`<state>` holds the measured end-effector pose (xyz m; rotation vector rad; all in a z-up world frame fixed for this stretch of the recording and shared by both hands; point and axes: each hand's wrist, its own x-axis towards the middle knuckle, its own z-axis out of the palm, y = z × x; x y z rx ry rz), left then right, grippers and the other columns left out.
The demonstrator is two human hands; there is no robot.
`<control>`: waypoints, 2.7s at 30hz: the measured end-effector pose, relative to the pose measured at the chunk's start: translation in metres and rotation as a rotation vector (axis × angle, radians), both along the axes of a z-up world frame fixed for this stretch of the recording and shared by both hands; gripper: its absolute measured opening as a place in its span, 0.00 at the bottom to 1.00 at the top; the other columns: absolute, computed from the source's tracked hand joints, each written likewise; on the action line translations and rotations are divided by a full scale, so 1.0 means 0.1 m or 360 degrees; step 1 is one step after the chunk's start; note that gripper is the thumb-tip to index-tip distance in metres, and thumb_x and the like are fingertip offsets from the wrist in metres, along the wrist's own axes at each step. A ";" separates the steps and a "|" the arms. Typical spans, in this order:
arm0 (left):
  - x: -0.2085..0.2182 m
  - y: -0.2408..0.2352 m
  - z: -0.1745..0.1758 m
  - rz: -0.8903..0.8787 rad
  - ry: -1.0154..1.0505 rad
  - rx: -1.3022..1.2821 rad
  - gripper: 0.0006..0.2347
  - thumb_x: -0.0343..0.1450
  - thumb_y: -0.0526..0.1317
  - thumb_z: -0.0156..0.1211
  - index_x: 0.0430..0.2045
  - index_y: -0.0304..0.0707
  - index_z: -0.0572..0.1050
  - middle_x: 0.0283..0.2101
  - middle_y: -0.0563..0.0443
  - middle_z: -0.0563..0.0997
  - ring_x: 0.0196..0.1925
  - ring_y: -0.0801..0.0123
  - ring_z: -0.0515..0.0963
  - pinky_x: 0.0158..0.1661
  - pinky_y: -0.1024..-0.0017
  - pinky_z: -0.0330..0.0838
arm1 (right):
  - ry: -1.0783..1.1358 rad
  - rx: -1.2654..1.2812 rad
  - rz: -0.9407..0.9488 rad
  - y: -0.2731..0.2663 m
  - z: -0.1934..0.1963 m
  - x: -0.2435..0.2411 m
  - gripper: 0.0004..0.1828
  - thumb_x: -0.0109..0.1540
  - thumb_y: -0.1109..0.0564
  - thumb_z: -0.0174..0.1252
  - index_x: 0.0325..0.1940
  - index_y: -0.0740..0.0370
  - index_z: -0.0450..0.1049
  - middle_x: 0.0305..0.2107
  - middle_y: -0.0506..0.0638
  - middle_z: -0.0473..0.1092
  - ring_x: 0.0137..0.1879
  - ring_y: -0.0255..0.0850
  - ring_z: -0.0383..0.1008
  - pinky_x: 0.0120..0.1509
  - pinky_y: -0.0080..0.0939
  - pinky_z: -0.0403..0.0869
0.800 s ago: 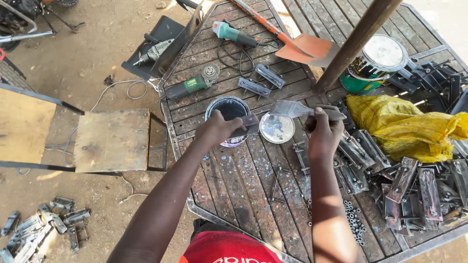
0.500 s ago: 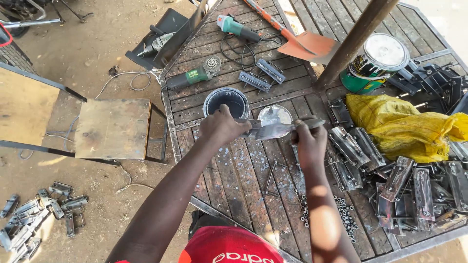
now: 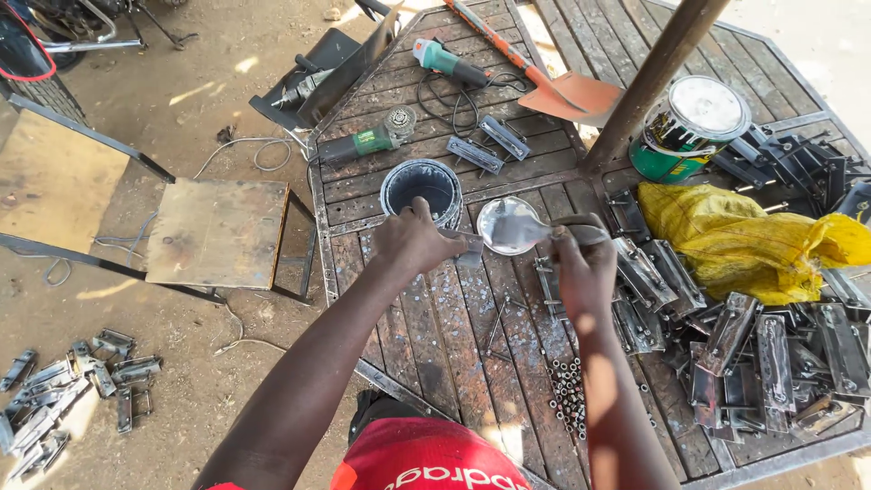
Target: Dipping metal components into a container of black paint and using a metal plate to scrape off excess paint.
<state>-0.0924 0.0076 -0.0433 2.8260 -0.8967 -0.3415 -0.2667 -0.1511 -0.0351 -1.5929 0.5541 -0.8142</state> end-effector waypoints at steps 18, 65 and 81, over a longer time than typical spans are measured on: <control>0.10 -0.07 0.19 0.0004 0.0277 0.0215 0.56 0.60 0.79 0.41 0.71 0.25 0.45 0.52 0.26 0.76 0.54 0.35 0.80 0.50 0.45 0.73 | 0.0097 -0.0505 0.0315 0.07 -0.22 0.16 0.11 0.58 0.65 0.61 0.43 0.55 0.82 0.33 0.60 0.76 0.39 0.51 0.76 0.45 0.49 0.73; -0.04 -0.05 0.48 0.0094 0.0170 0.0081 0.48 0.61 0.71 0.53 0.66 0.27 0.55 0.53 0.25 0.77 0.57 0.33 0.79 0.54 0.45 0.71 | -0.0021 0.0250 -0.0002 0.04 -0.36 0.15 0.13 0.65 0.60 0.59 0.25 0.61 0.72 0.15 0.53 0.70 0.20 0.35 0.71 0.27 0.30 0.70; 0.00 0.04 0.34 0.0101 0.0110 0.0057 0.49 0.62 0.73 0.52 0.66 0.26 0.54 0.52 0.21 0.76 0.55 0.33 0.79 0.52 0.47 0.73 | -0.0184 0.0235 -0.0081 -0.22 -0.37 -0.20 0.04 0.67 0.64 0.55 0.37 0.65 0.71 0.18 0.53 0.67 0.25 0.36 0.71 0.32 0.32 0.75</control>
